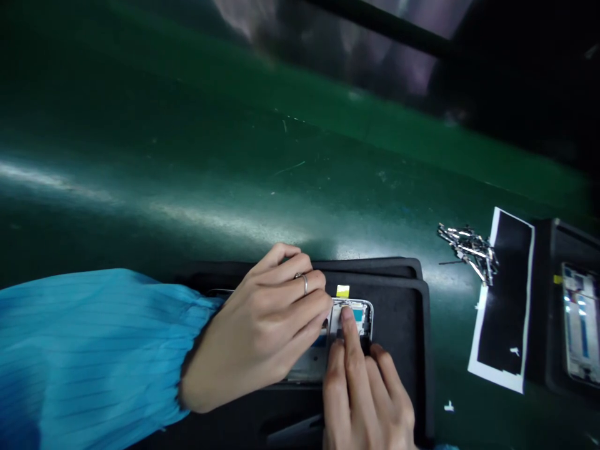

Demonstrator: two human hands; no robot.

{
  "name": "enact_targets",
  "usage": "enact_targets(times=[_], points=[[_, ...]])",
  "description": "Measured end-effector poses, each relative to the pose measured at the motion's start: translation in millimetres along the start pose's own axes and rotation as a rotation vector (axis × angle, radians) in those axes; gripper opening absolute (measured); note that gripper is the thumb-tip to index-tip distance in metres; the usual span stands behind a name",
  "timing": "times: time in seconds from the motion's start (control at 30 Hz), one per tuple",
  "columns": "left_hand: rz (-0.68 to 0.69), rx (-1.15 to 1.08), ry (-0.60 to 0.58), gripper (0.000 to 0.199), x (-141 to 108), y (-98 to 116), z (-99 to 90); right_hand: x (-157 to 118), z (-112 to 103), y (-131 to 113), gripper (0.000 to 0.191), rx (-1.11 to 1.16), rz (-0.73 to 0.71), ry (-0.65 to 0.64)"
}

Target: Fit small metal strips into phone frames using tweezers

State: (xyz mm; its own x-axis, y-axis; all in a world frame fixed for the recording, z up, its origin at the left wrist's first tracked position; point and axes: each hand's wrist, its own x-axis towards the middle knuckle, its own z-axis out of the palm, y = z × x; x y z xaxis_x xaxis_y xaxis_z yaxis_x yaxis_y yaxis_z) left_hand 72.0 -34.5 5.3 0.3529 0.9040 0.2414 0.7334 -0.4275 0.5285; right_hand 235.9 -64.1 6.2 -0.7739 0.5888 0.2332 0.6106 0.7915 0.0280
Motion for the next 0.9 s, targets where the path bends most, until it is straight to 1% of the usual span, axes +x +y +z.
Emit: enact_targets(times=[0.2, 0.3, 0.4, 0.53, 0.67, 0.8, 0.9], points=[[-0.006, 0.011, -0.017, 0.024, -1, 0, 0.5, 0, 2, 3, 0.029, -0.029, -0.067, 0.008], [0.005, 0.002, -0.007, 0.024, -1, 0, 0.9, 0, 2, 2, 0.03, -0.043, -0.06, 0.01], [0.013, -0.004, 0.002, 0.023, -1, 0, 1.0, 1, 4, -2, 0.032, -0.035, -0.013, 0.022], [0.002, -0.009, -0.002, 0.023, -2, 0, 0.8, 1, 9, -8, 0.037, -0.037, 0.089, 0.111], [-0.004, -0.018, -0.003, 0.023, -2, 0, 1.1, 0, 12, -10, 0.036, -0.047, 0.104, 0.149], [-0.004, -0.029, 0.009, 0.023, -1, 0, 1.7, 1, 8, -6, 0.037, -0.063, 0.089, 0.108], [0.003, -0.029, 0.016, 0.022, -1, 0, 1.7, 1, 4, -3, 0.037, -0.062, -0.006, 0.015]])
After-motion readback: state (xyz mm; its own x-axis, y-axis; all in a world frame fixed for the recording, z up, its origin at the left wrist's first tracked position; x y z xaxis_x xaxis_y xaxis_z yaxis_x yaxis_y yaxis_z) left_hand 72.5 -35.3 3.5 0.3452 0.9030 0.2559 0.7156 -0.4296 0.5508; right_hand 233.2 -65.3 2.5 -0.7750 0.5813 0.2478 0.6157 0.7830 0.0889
